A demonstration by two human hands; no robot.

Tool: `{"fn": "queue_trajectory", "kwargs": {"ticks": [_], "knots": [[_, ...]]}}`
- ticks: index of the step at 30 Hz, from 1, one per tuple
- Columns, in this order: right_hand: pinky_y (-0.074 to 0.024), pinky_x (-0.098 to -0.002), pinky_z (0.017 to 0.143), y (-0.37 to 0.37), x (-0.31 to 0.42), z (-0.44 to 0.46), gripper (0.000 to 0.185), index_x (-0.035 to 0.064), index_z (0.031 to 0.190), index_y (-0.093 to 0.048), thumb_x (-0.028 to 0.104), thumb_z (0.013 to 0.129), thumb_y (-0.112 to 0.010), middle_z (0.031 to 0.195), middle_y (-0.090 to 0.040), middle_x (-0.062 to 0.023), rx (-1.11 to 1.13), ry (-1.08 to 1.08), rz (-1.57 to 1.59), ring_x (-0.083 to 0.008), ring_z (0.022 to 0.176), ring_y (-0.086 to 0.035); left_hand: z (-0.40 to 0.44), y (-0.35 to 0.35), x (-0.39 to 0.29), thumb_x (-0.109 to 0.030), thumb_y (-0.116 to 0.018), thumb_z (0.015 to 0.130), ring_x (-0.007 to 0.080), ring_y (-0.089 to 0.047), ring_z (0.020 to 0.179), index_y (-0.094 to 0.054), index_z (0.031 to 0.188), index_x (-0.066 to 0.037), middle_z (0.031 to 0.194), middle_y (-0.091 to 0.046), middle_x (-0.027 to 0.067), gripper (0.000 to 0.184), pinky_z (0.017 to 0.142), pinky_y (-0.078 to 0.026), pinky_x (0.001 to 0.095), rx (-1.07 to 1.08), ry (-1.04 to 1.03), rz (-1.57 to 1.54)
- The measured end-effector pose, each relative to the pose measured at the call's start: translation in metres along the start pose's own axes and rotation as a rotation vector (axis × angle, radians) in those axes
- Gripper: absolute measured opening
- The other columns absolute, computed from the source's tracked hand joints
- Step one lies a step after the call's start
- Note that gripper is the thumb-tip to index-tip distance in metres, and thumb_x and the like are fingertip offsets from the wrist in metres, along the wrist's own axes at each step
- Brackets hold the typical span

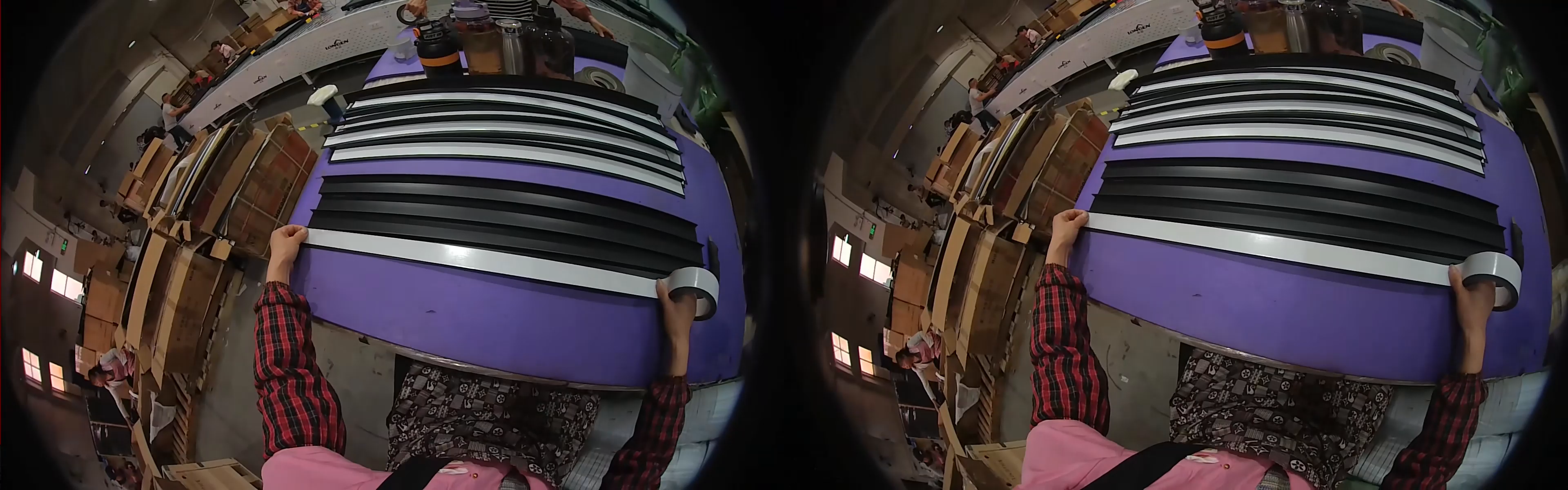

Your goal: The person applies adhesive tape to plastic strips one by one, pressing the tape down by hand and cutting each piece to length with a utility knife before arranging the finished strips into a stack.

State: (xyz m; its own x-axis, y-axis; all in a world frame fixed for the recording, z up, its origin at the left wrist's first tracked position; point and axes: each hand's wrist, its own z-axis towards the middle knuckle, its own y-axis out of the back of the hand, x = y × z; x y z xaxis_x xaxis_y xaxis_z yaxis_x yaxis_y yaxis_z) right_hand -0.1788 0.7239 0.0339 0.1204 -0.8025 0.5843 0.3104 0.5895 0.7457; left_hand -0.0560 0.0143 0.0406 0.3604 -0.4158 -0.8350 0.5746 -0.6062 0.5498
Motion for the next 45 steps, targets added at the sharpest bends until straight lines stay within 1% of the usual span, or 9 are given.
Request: {"fn": "queue_trajectory", "kwargs": {"ticks": [11,17,19,23,26,33,38,40,45], "knots": [[-0.0433,-0.0404,0.071,-0.002,0.024,-0.002,0.057,-0.0021,0.085,-0.060,0.052,0.067,-0.060,0.083,-0.060,-0.0193,-0.025,0.005,-0.428,-0.0350,0.082,-0.056,0.035,0.020,0.056,-0.011,-0.064,0.074,0.0084,-0.052,0.064,-0.062,0.080,0.003,0.070,-0.058,0.0008,0.015,0.060,-0.042,0.0219,-0.025,-0.235,0.068],[-0.0436,-0.0397,0.063,-0.004,0.028,0.001,0.050,-0.0022,0.070,-0.061,0.048,0.067,-0.060,0.070,-0.059,-0.0160,-0.112,0.073,-0.387,-0.0321,0.071,-0.057,0.028,0.023,0.048,-0.031,-0.063,0.076,0.0137,-0.052,0.072,-0.057,0.085,0.000,0.076,-0.057,0.0043,0.033,0.067,-0.040,0.0258,-0.139,-0.188,0.295],[-0.0419,-0.0392,0.065,0.000,0.031,0.003,0.047,-0.0005,0.067,-0.062,0.047,0.068,-0.059,0.069,-0.059,-0.0148,0.025,-0.013,-0.433,-0.0307,0.070,-0.056,0.014,0.004,0.027,-0.030,-0.060,0.078,0.0168,-0.053,0.074,-0.057,0.087,0.001,0.077,-0.056,0.0063,0.032,0.068,-0.041,0.0281,-0.216,-0.166,0.291],[-0.0418,-0.0382,0.065,0.000,0.031,0.000,0.047,-0.0008,0.064,-0.061,0.046,0.068,-0.059,0.064,-0.058,-0.0142,-0.056,0.050,-0.435,-0.0303,0.066,-0.056,-0.027,-0.062,-0.044,-0.014,-0.053,0.082,0.0226,-0.054,0.078,-0.057,0.090,0.001,0.085,-0.054,0.0104,0.017,0.069,-0.043,0.0313,-0.262,-0.681,0.422],[-0.0419,-0.0376,0.065,-0.001,0.030,0.001,0.048,-0.0006,0.063,-0.061,0.047,0.067,-0.060,0.060,-0.058,-0.0132,-0.080,0.068,-0.402,-0.0301,0.065,-0.056,-0.099,-0.147,-0.138,-0.002,-0.054,0.078,0.0225,-0.053,0.076,-0.057,0.086,0.000,0.081,-0.052,0.0112,0.009,0.067,-0.043,0.0291,0.042,-0.864,0.138],[-0.0451,-0.0391,0.063,0.005,0.031,-0.003,0.044,0.0002,0.079,-0.060,0.043,0.066,-0.062,0.077,-0.060,-0.0155,-0.080,-0.009,-0.074,-0.0312,0.073,-0.058,-0.204,-0.321,-0.227,-0.013,-0.061,0.072,0.0260,-0.050,0.079,-0.058,0.090,-0.008,0.081,-0.053,0.0086,0.018,0.067,-0.041,0.0355,0.391,-1.220,0.082],[-0.0445,-0.0287,0.065,0.027,0.014,-0.044,0.022,0.0026,0.081,-0.056,0.012,0.065,-0.068,0.077,-0.056,-0.0061,-0.061,0.049,0.280,-0.0157,0.072,-0.056,-0.244,-0.314,-0.212,-0.015,-0.064,0.069,0.0228,-0.050,0.072,-0.059,0.089,-0.013,0.076,-0.051,0.0041,0.021,0.062,-0.040,0.0337,0.451,-1.270,0.136],[-0.0442,-0.0259,0.066,0.045,0.026,-0.060,0.020,0.0029,0.083,-0.053,0.006,0.068,-0.066,0.078,-0.056,-0.0045,-0.048,-0.108,0.772,-0.0125,0.073,-0.055,-0.249,-0.305,-0.214,-0.014,-0.065,0.068,0.0217,-0.049,0.071,-0.061,0.089,-0.015,0.074,-0.051,0.0028,0.021,0.061,-0.039,0.0329,0.485,-1.200,0.183],[-0.0437,-0.0235,0.061,0.063,0.044,-0.058,0.016,0.0024,0.081,-0.055,0.005,0.069,-0.066,0.076,-0.057,-0.0023,-0.227,0.017,0.773,-0.0099,0.068,-0.054,-0.249,-0.301,-0.212,-0.012,-0.064,0.068,0.0213,-0.049,0.070,-0.061,0.090,-0.014,0.074,-0.050,0.0030,0.022,0.060,-0.039,0.0328,0.507,-1.191,0.191]]}}
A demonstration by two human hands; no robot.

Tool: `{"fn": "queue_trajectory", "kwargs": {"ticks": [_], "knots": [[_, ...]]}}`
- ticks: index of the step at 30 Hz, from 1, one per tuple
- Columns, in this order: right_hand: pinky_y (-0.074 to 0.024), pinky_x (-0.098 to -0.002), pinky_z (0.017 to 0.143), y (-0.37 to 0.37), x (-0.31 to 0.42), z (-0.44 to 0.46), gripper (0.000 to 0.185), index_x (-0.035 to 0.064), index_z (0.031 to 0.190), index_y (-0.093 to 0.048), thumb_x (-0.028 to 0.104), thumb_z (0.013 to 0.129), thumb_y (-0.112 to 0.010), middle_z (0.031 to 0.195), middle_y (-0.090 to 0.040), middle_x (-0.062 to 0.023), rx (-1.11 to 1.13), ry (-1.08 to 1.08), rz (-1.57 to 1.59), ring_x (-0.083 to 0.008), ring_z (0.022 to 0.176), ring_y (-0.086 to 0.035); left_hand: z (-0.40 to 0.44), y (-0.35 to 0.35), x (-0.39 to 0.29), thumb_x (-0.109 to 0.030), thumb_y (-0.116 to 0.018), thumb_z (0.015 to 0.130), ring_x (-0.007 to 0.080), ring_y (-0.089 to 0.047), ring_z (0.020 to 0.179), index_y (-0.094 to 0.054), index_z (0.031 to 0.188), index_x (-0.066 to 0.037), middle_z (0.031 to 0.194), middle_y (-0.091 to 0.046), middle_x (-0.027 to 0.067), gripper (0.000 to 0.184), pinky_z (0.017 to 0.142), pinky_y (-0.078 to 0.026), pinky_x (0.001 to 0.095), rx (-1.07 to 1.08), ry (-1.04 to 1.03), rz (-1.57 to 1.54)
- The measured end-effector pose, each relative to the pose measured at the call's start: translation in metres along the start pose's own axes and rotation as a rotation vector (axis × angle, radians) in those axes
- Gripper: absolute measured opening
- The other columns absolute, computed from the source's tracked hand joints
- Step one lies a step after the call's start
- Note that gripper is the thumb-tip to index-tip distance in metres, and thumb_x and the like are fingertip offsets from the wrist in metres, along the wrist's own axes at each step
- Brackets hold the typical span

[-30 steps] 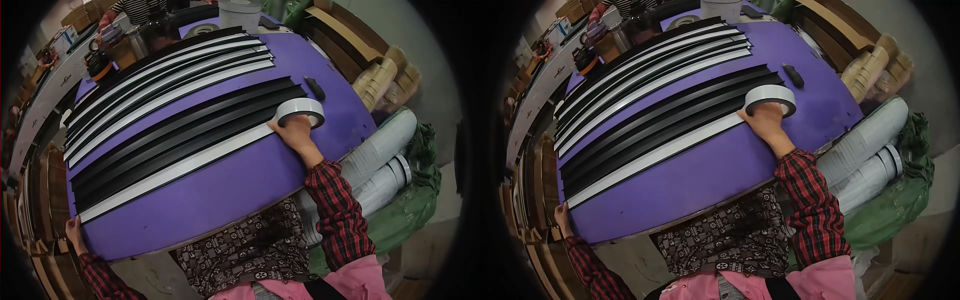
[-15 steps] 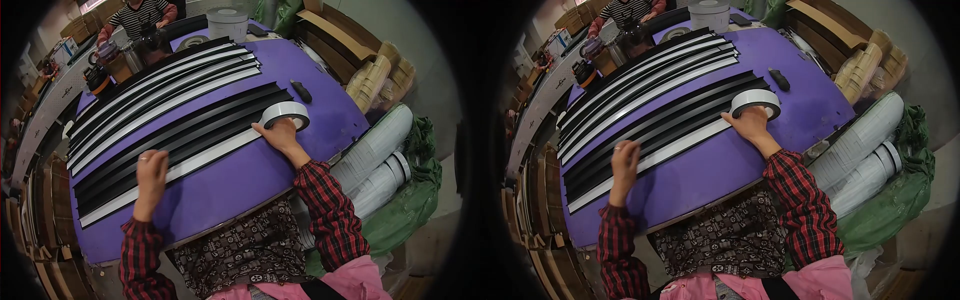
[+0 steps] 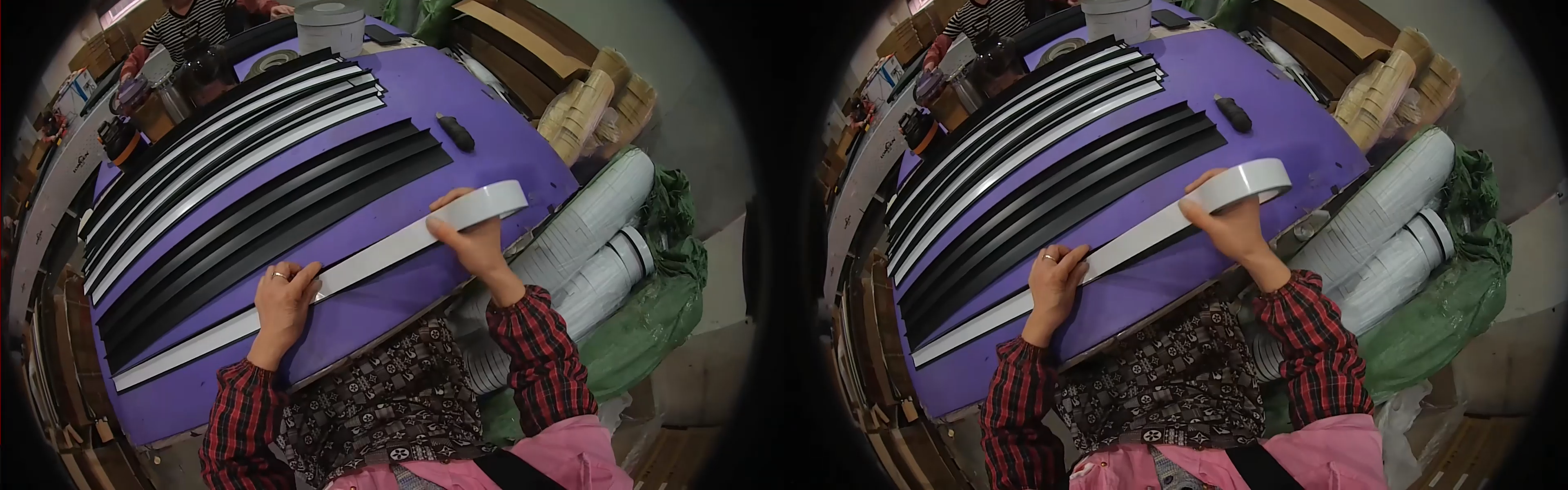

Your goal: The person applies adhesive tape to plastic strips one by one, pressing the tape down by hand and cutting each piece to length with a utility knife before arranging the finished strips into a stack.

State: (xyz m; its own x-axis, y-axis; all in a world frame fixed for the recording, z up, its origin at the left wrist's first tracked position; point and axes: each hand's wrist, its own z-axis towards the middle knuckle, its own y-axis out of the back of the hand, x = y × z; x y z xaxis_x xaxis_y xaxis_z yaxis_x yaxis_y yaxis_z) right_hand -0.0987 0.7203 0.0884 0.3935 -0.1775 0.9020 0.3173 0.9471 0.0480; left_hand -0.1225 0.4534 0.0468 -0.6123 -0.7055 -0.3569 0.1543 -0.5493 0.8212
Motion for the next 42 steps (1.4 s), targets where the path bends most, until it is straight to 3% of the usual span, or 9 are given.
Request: {"fn": "queue_trajectory", "kwargs": {"ticks": [5,9,11,14,18,29,31,37,42], "knots": [[-0.0420,-0.0237,0.069,0.062,0.003,0.027,0.015,0.0022,0.082,-0.054,0.003,0.070,-0.063,0.079,-0.057,-0.0039,-0.206,-0.096,0.127,-0.0120,0.076,-0.054,-0.001,-0.001,0.003,-0.009,-0.061,0.070,0.0221,-0.049,0.074,-0.060,0.092,-0.010,0.079,-0.052,0.0044,0.022,0.062,-0.039,0.0323,-0.061,-0.052,-0.057],[-0.0433,-0.0250,0.066,0.104,-0.027,0.035,0.016,0.0021,0.080,-0.056,0.006,0.068,-0.066,0.076,-0.057,-0.0042,-0.162,-0.168,-0.238,-0.0130,0.071,-0.054,-0.001,0.000,0.002,-0.010,-0.062,0.070,0.0232,-0.048,0.077,-0.058,0.095,-0.009,0.083,-0.052,0.0054,0.026,0.067,-0.039,0.0328,-0.023,-0.035,-0.014],[-0.0441,-0.0275,0.065,0.113,-0.046,0.037,0.024,-0.0010,0.083,-0.057,0.013,0.067,-0.069,0.079,-0.059,-0.0063,-0.128,-0.152,-0.359,-0.0167,0.071,-0.056,-0.003,-0.001,0.002,-0.011,-0.062,0.069,0.0232,-0.048,0.079,-0.057,0.096,-0.008,0.084,-0.051,0.0056,0.028,0.068,-0.038,0.0330,-0.017,-0.039,0.001],[-0.0453,-0.0354,0.063,0.115,-0.055,0.035,0.051,-0.0046,0.071,-0.057,0.046,0.065,-0.065,0.071,-0.060,-0.0165,-0.129,-0.130,-0.823,-0.0297,0.069,-0.059,-0.002,-0.001,0.001,-0.012,-0.064,0.068,0.0229,-0.048,0.079,-0.057,0.096,-0.009,0.085,-0.051,0.0056,0.029,0.068,-0.038,0.0330,-0.009,-0.021,0.041],[-0.0420,-0.0397,0.060,0.116,-0.061,0.032,0.056,-0.0030,0.064,-0.058,0.053,0.066,-0.060,0.066,-0.058,-0.0168,-0.061,-0.130,-1.151,-0.0342,0.065,-0.055,-0.003,-0.003,0.003,-0.013,-0.065,0.067,0.0221,-0.048,0.079,-0.057,0.096,-0.009,0.085,-0.051,0.0052,0.031,0.068,-0.038,0.0326,-0.013,-0.004,0.046],[-0.0380,-0.0388,0.070,0.110,-0.079,0.028,0.050,-0.0012,0.069,-0.060,0.049,0.070,-0.057,0.072,-0.058,-0.0154,-0.022,0.304,-1.511,-0.0308,0.076,-0.053,-0.006,0.004,0.005,-0.013,-0.065,0.067,0.0226,-0.048,0.082,-0.057,0.095,-0.008,0.088,-0.052,0.0058,0.029,0.070,-0.037,0.0330,-0.018,0.022,0.074],[-0.0388,-0.0409,0.073,0.114,-0.081,0.029,0.049,-0.0009,0.074,-0.060,0.048,0.074,-0.053,0.079,-0.059,-0.0176,0.081,0.123,-1.583,-0.0330,0.079,-0.054,-0.021,0.019,0.018,-0.012,-0.065,0.068,0.0247,-0.048,0.084,-0.056,0.094,-0.006,0.089,-0.053,0.0072,0.029,0.075,-0.036,0.0348,-0.132,-0.033,0.116],[-0.0377,-0.0428,0.075,0.110,-0.077,0.026,0.046,-0.0021,0.081,-0.059,0.043,0.078,-0.052,0.082,-0.059,-0.0182,0.058,0.146,-1.562,-0.0347,0.081,-0.054,-0.131,0.099,0.088,-0.029,-0.063,0.073,0.0299,-0.034,0.112,-0.051,0.109,-0.009,0.115,-0.043,0.0116,0.043,0.093,-0.022,0.0434,-0.130,0.504,0.560],[-0.0383,-0.0416,0.074,0.114,-0.082,0.026,0.043,-0.0041,0.074,-0.058,0.039,0.079,-0.054,0.078,-0.058,-0.0194,0.037,0.151,-1.534,-0.0358,0.077,-0.053,-0.157,0.127,0.113,-0.037,-0.061,0.072,0.0329,-0.032,0.117,-0.048,0.116,-0.010,0.123,-0.040,0.0144,0.054,0.094,-0.022,0.0450,-0.128,0.767,0.456]]}}
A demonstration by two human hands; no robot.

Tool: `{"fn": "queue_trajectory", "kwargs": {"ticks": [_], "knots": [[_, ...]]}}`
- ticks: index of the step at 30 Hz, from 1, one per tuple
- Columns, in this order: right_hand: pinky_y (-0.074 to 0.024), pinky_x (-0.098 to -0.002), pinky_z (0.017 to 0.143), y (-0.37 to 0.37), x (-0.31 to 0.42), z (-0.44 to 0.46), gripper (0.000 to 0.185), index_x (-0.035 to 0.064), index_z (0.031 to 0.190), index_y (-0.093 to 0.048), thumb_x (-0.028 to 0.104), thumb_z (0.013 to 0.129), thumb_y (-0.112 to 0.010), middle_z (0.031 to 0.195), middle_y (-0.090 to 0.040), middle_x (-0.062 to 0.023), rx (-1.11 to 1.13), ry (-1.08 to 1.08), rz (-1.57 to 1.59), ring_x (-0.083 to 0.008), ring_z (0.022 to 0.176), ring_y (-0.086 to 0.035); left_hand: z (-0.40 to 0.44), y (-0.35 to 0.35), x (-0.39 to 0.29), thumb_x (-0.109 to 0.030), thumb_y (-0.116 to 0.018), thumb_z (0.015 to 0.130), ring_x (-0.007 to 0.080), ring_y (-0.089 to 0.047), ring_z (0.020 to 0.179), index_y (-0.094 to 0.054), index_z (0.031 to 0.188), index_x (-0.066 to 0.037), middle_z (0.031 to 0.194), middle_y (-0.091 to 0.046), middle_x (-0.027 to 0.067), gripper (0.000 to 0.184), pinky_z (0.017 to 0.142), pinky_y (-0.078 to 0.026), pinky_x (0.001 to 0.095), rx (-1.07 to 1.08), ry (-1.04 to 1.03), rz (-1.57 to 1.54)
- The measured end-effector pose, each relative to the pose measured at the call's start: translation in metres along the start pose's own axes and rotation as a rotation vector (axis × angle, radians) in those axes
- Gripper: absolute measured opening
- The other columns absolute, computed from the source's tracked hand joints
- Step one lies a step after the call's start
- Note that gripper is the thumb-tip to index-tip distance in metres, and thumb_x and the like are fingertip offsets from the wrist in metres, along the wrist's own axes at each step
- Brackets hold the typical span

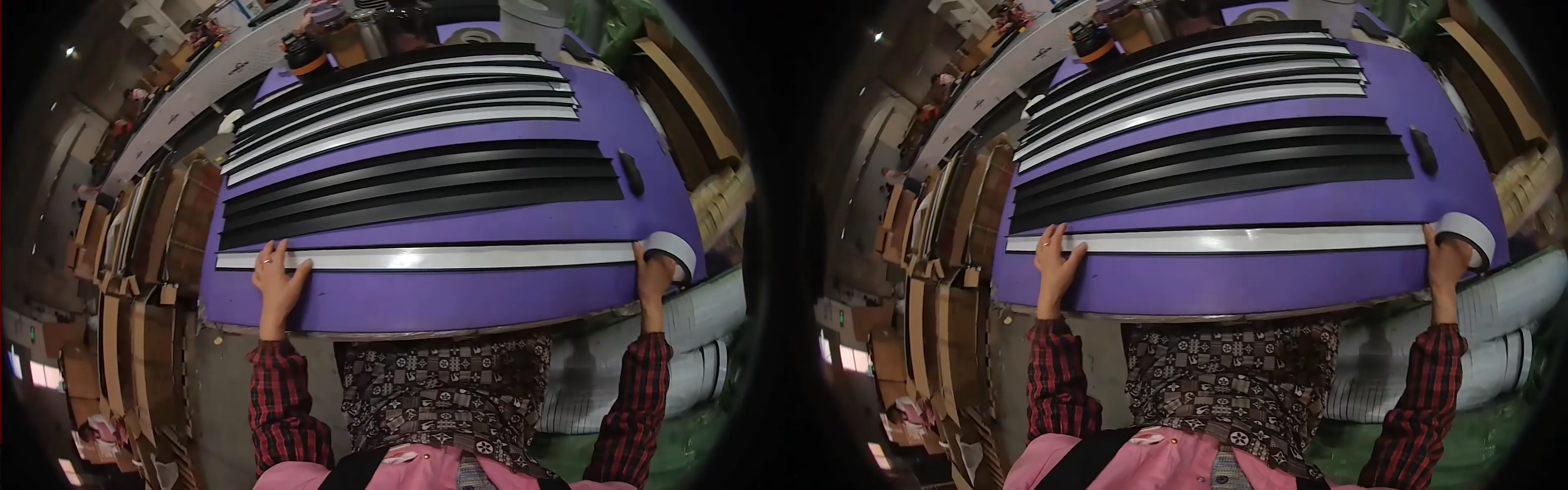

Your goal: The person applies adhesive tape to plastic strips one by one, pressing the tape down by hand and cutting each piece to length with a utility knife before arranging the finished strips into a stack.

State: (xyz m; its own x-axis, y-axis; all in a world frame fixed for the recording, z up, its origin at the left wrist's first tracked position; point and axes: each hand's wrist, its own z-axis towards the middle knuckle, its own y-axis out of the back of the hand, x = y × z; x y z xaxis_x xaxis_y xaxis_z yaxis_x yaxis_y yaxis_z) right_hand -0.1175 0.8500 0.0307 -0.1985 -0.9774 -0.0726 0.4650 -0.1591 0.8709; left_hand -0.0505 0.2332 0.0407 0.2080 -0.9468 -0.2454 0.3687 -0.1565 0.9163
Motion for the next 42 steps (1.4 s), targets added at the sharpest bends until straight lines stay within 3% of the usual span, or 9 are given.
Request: {"fn": "queue_trajectory", "kwargs": {"ticks": [8,9,11,16,23,32,36,38,42], "knots": [[-0.0390,-0.0417,0.068,-0.025,-0.012,-0.001,0.050,-0.0030,0.070,-0.060,0.045,0.081,-0.048,0.070,-0.058,-0.0178,-0.201,0.103,0.073,-0.0352,0.069,-0.054,0.000,-0.049,-0.254,-0.018,-0.062,0.070,0.0302,-0.045,0.101,-0.053,0.099,-0.011,0.103,-0.050,0.0133,0.032,0.088,-0.031,0.0429,-0.003,-0.813,-0.415],[-0.0397,-0.0405,0.072,0.005,0.000,0.002,0.054,-0.0027,0.079,-0.061,0.049,0.080,-0.046,0.079,-0.060,-0.0188,0.117,-0.070,0.114,-0.0349,0.079,-0.055,0.002,-0.058,-0.283,-0.017,-0.060,0.071,0.0288,-0.047,0.097,-0.054,0.098,-0.010,0.099,-0.052,0.0119,0.028,0.085,-0.034,0.0418,0.006,-0.851,-0.497],[-0.0404,-0.0362,0.076,0.006,-0.001,0.005,0.044,-0.0025,0.094,-0.056,0.038,0.077,-0.059,0.086,-0.059,-0.0137,-0.052,-0.254,0.796,-0.0255,0.083,-0.055,0.004,-0.083,-0.327,-0.017,-0.060,0.071,0.0270,-0.049,0.092,-0.056,0.094,-0.010,0.094,-0.054,0.0099,0.024,0.079,-0.038,0.0388,0.138,-0.870,-0.610],[-0.0440,-0.0282,0.070,0.016,-0.008,0.019,0.027,-0.0013,0.092,-0.055,0.011,0.071,-0.065,0.083,-0.059,-0.0062,-0.289,-0.558,1.301,-0.0176,0.075,-0.056,-0.002,-0.091,-0.334,-0.021,-0.062,0.070,0.0227,-0.048,0.085,-0.058,0.093,-0.014,0.090,-0.052,0.0045,0.024,0.069,-0.037,0.0344,0.070,-0.894,-0.526],[-0.0436,-0.0418,0.066,0.029,-0.037,0.024,0.044,-0.0046,0.075,-0.057,0.038,0.068,-0.061,0.073,-0.060,-0.0199,0.000,-0.318,0.406,-0.0356,0.072,-0.057,-0.002,-0.086,-0.334,-0.019,-0.065,0.069,0.0231,-0.047,0.087,-0.057,0.098,-0.013,0.092,-0.052,0.0046,0.030,0.072,-0.037,0.0340,0.085,-0.889,-0.451],[-0.0364,-0.0385,0.085,-0.009,-0.042,0.008,0.045,-0.0033,0.072,-0.059,0.042,0.071,-0.059,0.081,-0.056,-0.0156,-0.123,-0.057,0.012,-0.0298,0.086,-0.051,-0.003,-0.080,-0.333,-0.025,-0.065,0.070,0.0240,-0.047,0.088,-0.056,0.100,-0.012,0.094,-0.051,0.0067,0.033,0.075,-0.036,0.0345,0.151,-0.853,-0.469],[-0.0417,-0.0371,0.076,0.021,-0.038,0.030,0.044,-0.0016,0.063,-0.059,0.042,0.071,-0.060,0.071,-0.057,-0.0177,-0.350,0.153,-0.095,-0.0310,0.078,-0.055,-0.003,-0.077,-0.334,-0.028,-0.065,0.070,0.0241,-0.046,0.089,-0.056,0.100,-0.010,0.094,-0.051,0.0072,0.036,0.077,-0.035,0.0351,0.160,-0.846,-0.510],[-0.0457,-0.0362,0.067,0.084,-0.013,0.048,0.040,0.0023,0.074,-0.060,0.042,0.070,-0.061,0.072,-0.059,-0.0148,0.512,-0.217,-0.133,-0.0288,0.071,-0.058,-0.003,-0.075,-0.335,-0.027,-0.065,0.070,0.0240,-0.046,0.089,-0.056,0.100,-0.009,0.093,-0.051,0.0072,0.036,0.076,-0.035,0.0351,0.162,-0.843,-0.514],[-0.0458,-0.0388,0.063,0.071,0.040,0.085,0.030,0.0050,0.090,-0.054,0.032,0.077,-0.056,0.077,-0.057,-0.0124,-0.012,0.051,0.169,-0.0293,0.071,-0.057,-0.003,-0.073,-0.336,-0.022,-0.064,0.069,0.0240,-0.046,0.088,-0.056,0.098,-0.008,0.092,-0.051,0.0081,0.033,0.076,-0.035,0.0349,0.158,-0.837,-0.530]]}}
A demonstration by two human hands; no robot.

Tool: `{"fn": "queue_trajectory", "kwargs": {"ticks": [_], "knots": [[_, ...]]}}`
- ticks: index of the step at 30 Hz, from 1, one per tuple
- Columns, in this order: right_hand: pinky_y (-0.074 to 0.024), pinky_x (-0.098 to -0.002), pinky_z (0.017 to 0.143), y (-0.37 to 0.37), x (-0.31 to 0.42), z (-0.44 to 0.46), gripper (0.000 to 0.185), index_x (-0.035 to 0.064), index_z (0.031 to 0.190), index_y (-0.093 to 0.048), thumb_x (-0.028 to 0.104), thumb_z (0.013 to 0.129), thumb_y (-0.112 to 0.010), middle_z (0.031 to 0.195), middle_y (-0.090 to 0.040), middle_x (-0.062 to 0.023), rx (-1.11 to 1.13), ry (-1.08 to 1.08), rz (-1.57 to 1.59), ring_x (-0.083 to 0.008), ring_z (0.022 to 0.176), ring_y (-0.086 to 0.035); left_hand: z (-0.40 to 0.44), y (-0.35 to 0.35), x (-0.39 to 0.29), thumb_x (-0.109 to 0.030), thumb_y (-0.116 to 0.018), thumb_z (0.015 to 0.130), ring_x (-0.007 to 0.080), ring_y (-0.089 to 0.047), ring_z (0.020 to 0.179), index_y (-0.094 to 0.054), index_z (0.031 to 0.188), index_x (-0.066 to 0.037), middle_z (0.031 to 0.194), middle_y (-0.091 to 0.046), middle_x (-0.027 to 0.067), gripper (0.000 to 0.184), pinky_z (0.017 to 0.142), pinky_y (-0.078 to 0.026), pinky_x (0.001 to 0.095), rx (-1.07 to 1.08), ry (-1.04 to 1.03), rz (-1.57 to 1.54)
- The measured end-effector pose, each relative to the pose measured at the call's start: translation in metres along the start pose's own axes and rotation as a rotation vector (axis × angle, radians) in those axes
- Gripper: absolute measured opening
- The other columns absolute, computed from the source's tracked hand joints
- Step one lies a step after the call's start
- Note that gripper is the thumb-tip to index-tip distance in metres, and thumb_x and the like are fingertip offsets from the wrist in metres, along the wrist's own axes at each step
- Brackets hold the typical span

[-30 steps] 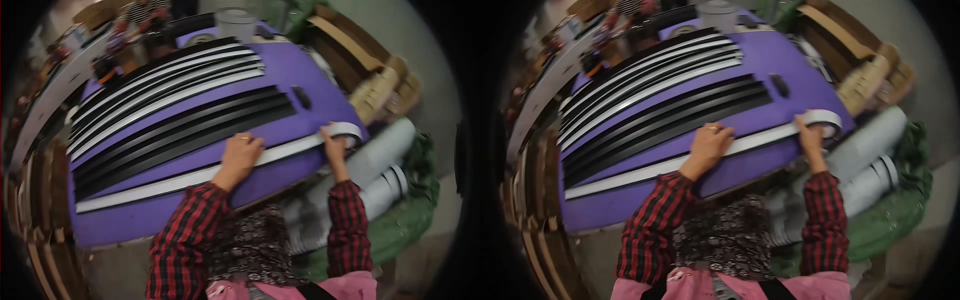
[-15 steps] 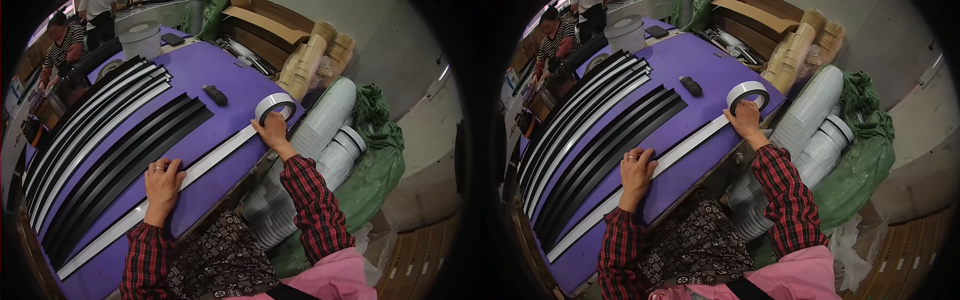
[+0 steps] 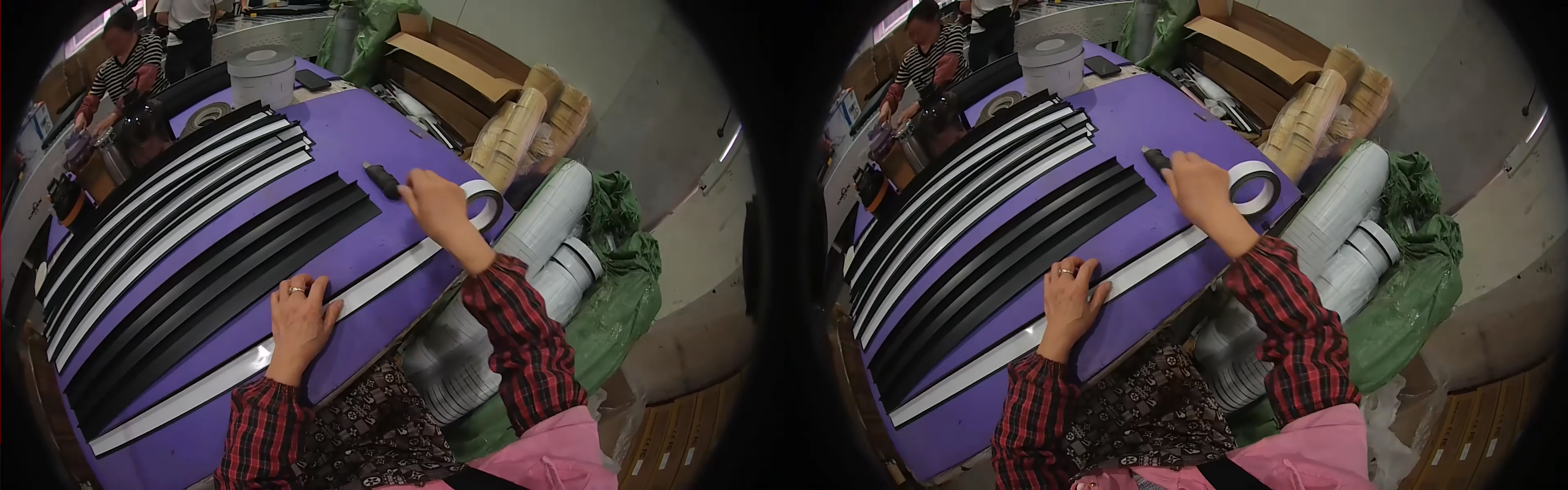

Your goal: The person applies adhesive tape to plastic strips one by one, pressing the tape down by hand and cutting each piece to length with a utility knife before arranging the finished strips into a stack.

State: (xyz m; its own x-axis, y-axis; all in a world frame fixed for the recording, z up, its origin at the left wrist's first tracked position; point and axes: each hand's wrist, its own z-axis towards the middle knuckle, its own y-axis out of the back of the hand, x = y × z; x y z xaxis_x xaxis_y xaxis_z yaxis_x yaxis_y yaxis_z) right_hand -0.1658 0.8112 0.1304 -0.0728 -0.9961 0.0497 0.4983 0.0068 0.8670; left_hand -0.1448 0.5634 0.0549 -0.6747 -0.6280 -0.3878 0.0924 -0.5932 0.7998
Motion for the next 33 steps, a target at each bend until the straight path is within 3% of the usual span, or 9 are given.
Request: {"fn": "queue_trajectory", "kwargs": {"ticks": [4,5,7,12,16,21,28,31,33], "knots": [[-0.0454,-0.0403,0.067,-0.104,-0.007,0.051,0.028,0.0044,0.093,-0.050,0.027,0.077,-0.055,0.085,-0.056,-0.0155,-0.165,0.044,-0.034,-0.0330,0.077,-0.056,-0.003,-0.007,0.007,-0.014,-0.059,0.069,0.0243,-0.048,0.085,-0.056,0.091,-0.006,0.088,-0.052,0.0088,0.023,0.076,-0.036,0.0345,-0.114,-0.066,-0.045],[-0.0449,-0.0424,0.068,-0.128,-0.021,0.051,0.024,0.0040,0.092,-0.049,0.023,0.077,-0.053,0.084,-0.056,-0.0171,-0.081,-0.063,-0.050,-0.0353,0.077,-0.055,-0.002,-0.009,0.008,-0.014,-0.059,0.069,0.0243,-0.048,0.085,-0.056,0.091,-0.006,0.088,-0.052,0.0088,0.023,0.076,-0.036,0.0345,-0.118,-0.028,-0.028],[-0.0441,-0.0444,0.071,-0.135,-0.023,0.047,0.022,0.0036,0.095,-0.047,0.017,0.078,-0.048,0.085,-0.056,-0.0188,0.057,-0.180,-0.026,-0.0375,0.078,-0.055,-0.003,-0.011,0.011,-0.010,-0.053,0.068,0.0228,-0.048,0.083,-0.056,0.087,-0.005,0.085,-0.051,0.0085,0.020,0.075,-0.037,0.0337,-0.198,-0.208,0.010],[-0.0455,-0.0380,0.065,-0.047,0.009,-0.013,0.037,0.0067,0.113,-0.046,0.016,0.077,-0.050,0.092,-0.058,-0.0186,-0.060,-0.113,0.514,-0.0335,0.080,-0.058,-0.010,-0.020,-0.004,-0.012,-0.054,0.068,0.0216,-0.048,0.085,-0.054,0.090,-0.004,0.086,-0.050,0.0072,0.023,0.076,-0.037,0.0332,-0.156,-0.368,0.033],[-0.0457,-0.0332,0.068,0.002,-0.008,-0.089,0.032,0.0076,0.106,-0.052,0.020,0.076,-0.058,0.087,-0.059,-0.0169,-0.010,-0.261,0.575,-0.0315,0.079,-0.059,-0.010,-0.019,-0.011,-0.014,-0.057,0.070,0.0210,-0.047,0.091,-0.053,0.095,-0.005,0.095,-0.049,0.0063,0.027,0.078,-0.035,0.0342,-0.058,-0.352,-0.020],[-0.0442,-0.0400,0.061,-0.004,-0.040,-0.131,0.032,0.0113,0.107,-0.051,0.023,0.077,-0.056,0.079,-0.056,-0.0125,-0.017,-0.178,0.216,-0.0318,0.071,-0.056,-0.011,-0.023,-0.008,-0.013,-0.055,0.071,0.0230,-0.045,0.094,-0.054,0.098,-0.004,0.100,-0.047,0.0080,0.028,0.081,-0.033,0.0348,-0.086,-0.356,0.067],[-0.0442,-0.0378,0.060,-0.009,-0.028,-0.116,0.031,0.0091,0.104,-0.052,0.022,0.077,-0.055,0.078,-0.057,-0.0120,0.084,-0.161,0.141,-0.0305,0.071,-0.056,-0.010,-0.017,-0.012,-0.012,-0.060,0.070,0.0279,-0.045,0.094,-0.055,0.102,-0.009,0.102,-0.049,0.0108,0.033,0.080,-0.035,0.0377,-0.033,-0.236,0.001],[-0.0449,-0.0395,0.059,-0.010,-0.030,-0.111,0.030,0.0102,0.104,-0.053,0.022,0.076,-0.055,0.074,-0.058,-0.0113,0.177,-0.126,0.027,-0.0304,0.069,-0.057,-0.011,-0.017,-0.013,-0.012,-0.060,0.070,0.0272,-0.045,0.094,-0.056,0.102,-0.009,0.103,-0.049,0.0111,0.032,0.078,-0.035,0.0368,0.005,-0.216,-0.008],[-0.0454,-0.0407,0.057,-0.003,-0.032,-0.107,0.030,0.0114,0.103,-0.054,0.023,0.075,-0.054,0.067,-0.059,-0.0101,0.403,-0.134,-0.062,-0.0306,0.066,-0.058,-0.010,-0.016,-0.014,-0.013,-0.059,0.071,0.0250,-0.046,0.092,-0.057,0.101,-0.008,0.102,-0.050,0.0101,0.030,0.075,-0.035,0.0351,-0.012,-0.215,0.010]]}}
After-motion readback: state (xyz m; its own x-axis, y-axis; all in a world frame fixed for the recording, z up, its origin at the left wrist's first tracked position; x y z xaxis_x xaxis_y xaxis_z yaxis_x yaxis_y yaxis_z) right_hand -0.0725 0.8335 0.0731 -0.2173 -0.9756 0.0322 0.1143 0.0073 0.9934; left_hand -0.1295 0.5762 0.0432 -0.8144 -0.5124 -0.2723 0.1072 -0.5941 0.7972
